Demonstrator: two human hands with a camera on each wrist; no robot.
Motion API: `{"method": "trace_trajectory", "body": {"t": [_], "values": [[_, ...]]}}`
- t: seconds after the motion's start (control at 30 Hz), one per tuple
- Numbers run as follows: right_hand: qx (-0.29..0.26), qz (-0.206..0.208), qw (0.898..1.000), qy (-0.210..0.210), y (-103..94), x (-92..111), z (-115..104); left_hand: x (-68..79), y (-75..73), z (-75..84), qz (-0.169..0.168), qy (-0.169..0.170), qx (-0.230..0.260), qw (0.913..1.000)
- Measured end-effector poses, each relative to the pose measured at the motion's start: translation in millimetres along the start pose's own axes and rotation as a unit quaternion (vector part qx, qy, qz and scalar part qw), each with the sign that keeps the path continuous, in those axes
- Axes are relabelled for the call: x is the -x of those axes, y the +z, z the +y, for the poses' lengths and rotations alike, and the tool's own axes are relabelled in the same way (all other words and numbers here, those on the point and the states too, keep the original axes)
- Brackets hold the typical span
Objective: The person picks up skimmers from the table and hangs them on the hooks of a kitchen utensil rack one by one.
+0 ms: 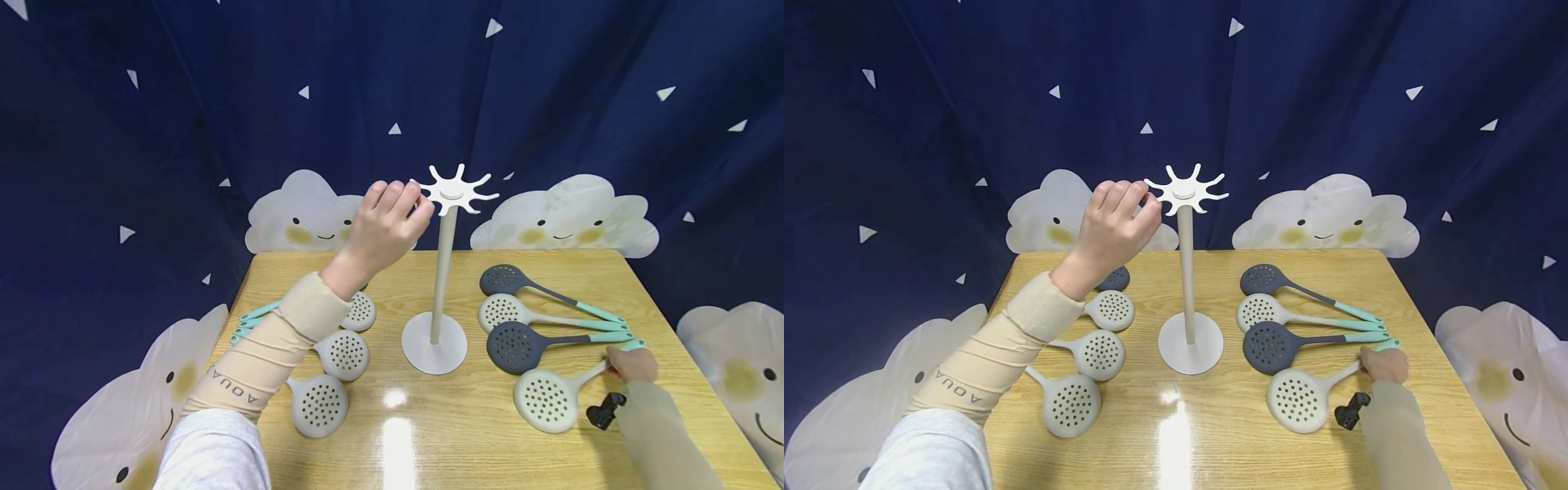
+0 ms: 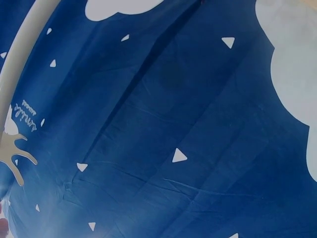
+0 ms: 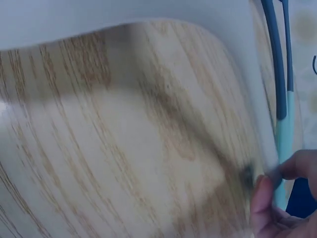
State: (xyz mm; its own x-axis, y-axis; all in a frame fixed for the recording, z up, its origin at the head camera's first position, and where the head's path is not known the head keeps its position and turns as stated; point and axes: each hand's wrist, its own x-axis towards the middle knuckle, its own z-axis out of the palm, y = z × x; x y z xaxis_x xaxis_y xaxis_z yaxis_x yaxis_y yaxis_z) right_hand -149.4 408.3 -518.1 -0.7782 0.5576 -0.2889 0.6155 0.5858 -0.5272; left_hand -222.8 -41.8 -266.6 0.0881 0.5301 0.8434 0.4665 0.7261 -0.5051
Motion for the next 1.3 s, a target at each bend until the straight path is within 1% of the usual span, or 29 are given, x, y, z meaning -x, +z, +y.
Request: {"method": "trace_trajectory", "body": {"t": [0.13,0.23,0.43,0.6,0.8,0.9,0.97,1.07,1.17,1.3], "values": [[-0.008,0.034,0.999,-0.002,-1.1,0.5,-5.6,0.5,0.3,0.2,-0.001,-0.002,0.002,1.0],[-0.015,0.046,0.999,-0.008,-1.9,-0.5,-11.6,0.7,0.4,0.4,-0.003,-0.003,0.003,1.0],[-0.019,0.071,0.996,-0.046,-5.7,-0.2,-29.3,0.9,0.1,0.9,-0.003,-0.003,0.002,1.0],[-0.048,0.099,0.991,-0.073,-12.7,4.6,-51.8,0.9,-0.2,1.2,-0.007,-0.005,0.002,1.0],[-0.063,0.136,0.98,-0.129,-28.7,14.4,-86.9,0.2,-0.5,1.5,-0.011,-0.007,0.002,0.9999],[-0.077,0.165,0.969,-0.167,-35.5,23.7,-106.5,-0.1,-0.6,1.5,-0.009,-0.009,0.003,0.9999],[-0.088,0.183,0.959,-0.196,-38.8,31.5,-119.7,-0.4,-0.7,1.4,-0.007,-0.011,0.004,0.9999],[-0.104,0.21,0.941,-0.245,-43.1,43.5,-138.6,-0.7,-0.7,1.2,-0.004,-0.013,0.006,0.9999],[-0.119,0.225,0.923,-0.289,-48.2,54.5,-154.8,-0.8,-0.6,1.2,-0.003,-0.013,0.007,0.9999],[-0.134,0.24,0.903,-0.331,-54.6,68.1,-172.5,-0.8,-0.6,1.7,-0.005,-0.013,0.007,0.9999]]}}
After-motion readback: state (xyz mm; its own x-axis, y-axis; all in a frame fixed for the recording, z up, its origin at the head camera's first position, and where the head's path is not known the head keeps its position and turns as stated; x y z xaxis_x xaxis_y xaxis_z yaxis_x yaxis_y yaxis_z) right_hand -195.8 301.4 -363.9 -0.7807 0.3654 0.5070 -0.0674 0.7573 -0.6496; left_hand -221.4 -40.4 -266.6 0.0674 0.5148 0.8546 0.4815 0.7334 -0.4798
